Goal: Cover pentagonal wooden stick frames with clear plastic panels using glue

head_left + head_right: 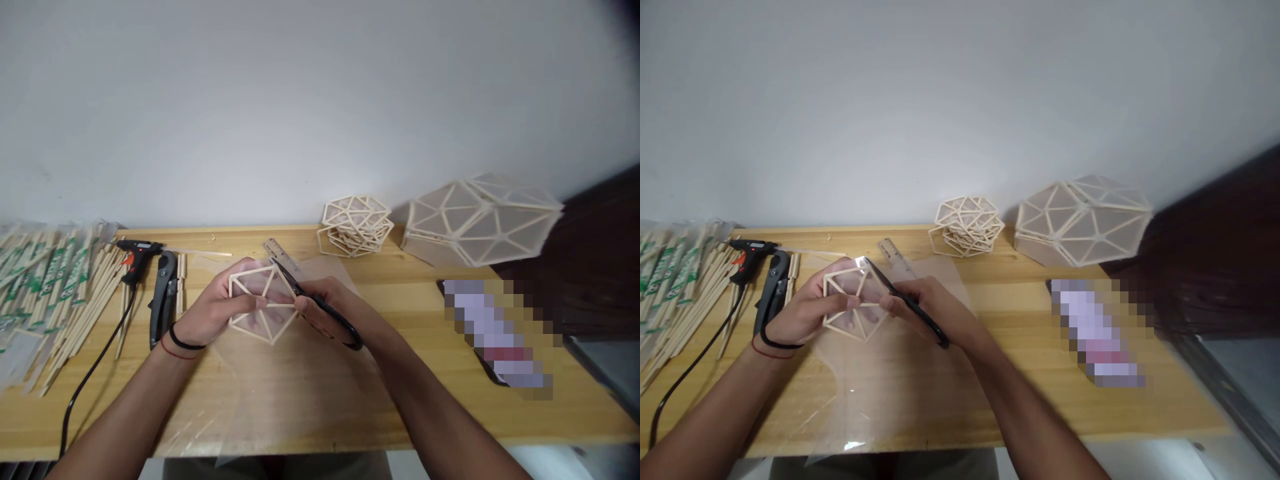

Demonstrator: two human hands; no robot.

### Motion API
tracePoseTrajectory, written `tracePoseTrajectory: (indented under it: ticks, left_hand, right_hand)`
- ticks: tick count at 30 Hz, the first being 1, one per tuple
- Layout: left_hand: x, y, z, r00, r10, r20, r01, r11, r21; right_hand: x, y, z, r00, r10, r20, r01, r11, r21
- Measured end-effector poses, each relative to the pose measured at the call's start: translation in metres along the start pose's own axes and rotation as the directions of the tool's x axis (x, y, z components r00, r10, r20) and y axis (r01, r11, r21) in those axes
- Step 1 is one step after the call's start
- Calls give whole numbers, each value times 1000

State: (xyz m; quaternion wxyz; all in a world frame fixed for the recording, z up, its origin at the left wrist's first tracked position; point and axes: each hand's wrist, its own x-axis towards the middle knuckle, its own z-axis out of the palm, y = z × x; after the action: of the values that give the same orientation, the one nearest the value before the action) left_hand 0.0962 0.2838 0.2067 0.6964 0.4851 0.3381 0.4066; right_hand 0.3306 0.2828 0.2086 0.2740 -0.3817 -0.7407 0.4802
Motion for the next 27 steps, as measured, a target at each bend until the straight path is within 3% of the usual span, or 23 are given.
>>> tracePoseTrajectory:
  ticks: [6, 15, 24, 27]
  left_hand:
    - [-2, 6, -4, 999, -37, -13, 38, 999, 27]
    - [-5, 19, -12, 972, -150, 179, 127, 983, 133]
    - [-6, 26, -21, 922, -253, 293, 182, 952, 247]
    - [-4, 24, -23, 932, -237, 276, 165, 952, 258]
  right_hand:
    - [-2, 7, -2, 999, -12, 40, 10, 999, 47]
    - [-5, -1, -14, 969, 24, 248, -59, 989, 133]
    - [-5, 7, -14, 941, 84, 328, -118, 989, 86]
    - [-4, 7, -15, 942, 131, 309, -153, 987, 49]
